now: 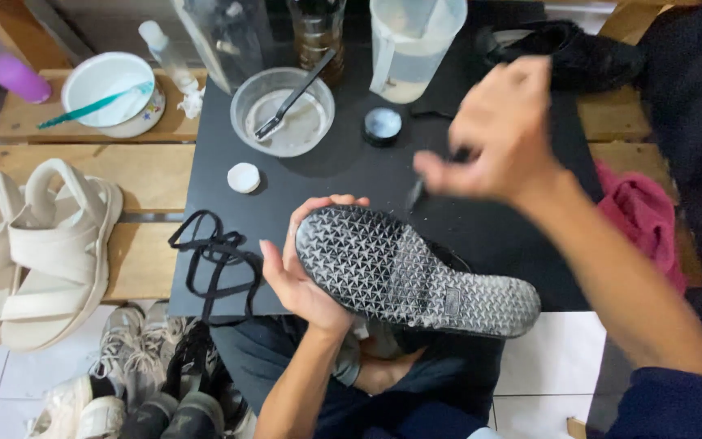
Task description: Scrubbing the sole of a black shoe with a brush and cleaning solution, then wiping it clean with a pink cloth.
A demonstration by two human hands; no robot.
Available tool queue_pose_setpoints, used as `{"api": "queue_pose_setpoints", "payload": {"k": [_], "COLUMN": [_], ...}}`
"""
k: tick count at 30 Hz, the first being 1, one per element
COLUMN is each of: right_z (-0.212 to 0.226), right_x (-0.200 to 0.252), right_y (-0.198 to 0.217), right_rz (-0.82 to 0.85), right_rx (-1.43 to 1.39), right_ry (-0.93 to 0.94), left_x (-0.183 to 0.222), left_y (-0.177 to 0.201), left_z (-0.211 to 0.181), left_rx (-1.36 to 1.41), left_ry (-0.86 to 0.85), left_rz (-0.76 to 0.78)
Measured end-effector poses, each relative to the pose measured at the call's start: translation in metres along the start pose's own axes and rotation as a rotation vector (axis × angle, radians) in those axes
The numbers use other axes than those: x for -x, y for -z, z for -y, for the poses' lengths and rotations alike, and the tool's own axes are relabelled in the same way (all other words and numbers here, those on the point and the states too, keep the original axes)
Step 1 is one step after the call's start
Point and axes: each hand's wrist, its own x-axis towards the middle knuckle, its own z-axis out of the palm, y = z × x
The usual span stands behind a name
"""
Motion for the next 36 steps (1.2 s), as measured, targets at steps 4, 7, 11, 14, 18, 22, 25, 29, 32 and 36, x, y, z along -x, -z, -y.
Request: {"api": "queue_pose_setpoints", "payload": {"k": [4,7,11,14,18,22,25,29,32,36], "right_z": [-0.012,-0.004,0.003,0.002,0.008,0.011,0.01,0.016,0.018,0.0], "right_x": [0.004,-0.023,-0.061,-0.067,-0.065,-0.07,-0.087,-0.08,-0.068,-0.061], "right_y": [-0.013,-0.025,-0.062,-0.116,-0.177,-0.171,-0.14,-0.137,-0.14,-0.128], "right_rz": [0.092,0.494,0.634,0.626,0.638,0.486,0.463,0.307,0.309,0.231], "right_rx": [-0.002,0.047,-0.078,-0.005,0.211,0.066,0.056,0.093,0.047,-0.269], "right_ry": [-0.281,-0.386,-0.352,-0.23,-0.064,-0.003,-0.027,-0.039,-0.106,-0.382], "left_x": [0.002,-0.004,-0.005,-0.008,-0.011,-0.015,-0.016,-0.019,-0.017,-0.021], "left_y": [0.011,0.024,0.031,0.036,0.043,0.055,0.055,0.054,0.053,0.054], "left_z": [0.003,0.006,0.002,0.004,0.004,0.011,0.011,0.013,0.012,0.013], "left_rx": [0.056,0.081,0.095,0.115,0.084,-0.049,-0.052,-0.054,-0.068,-0.088], "left_ry": [0.032,0.026,0.065,0.065,0.104,0.124,0.126,0.111,0.118,0.123], "left_rz": [-0.078,-0.08,-0.157,-0.189,-0.267,-0.331,-0.323,-0.305,-0.294,-0.27]}}
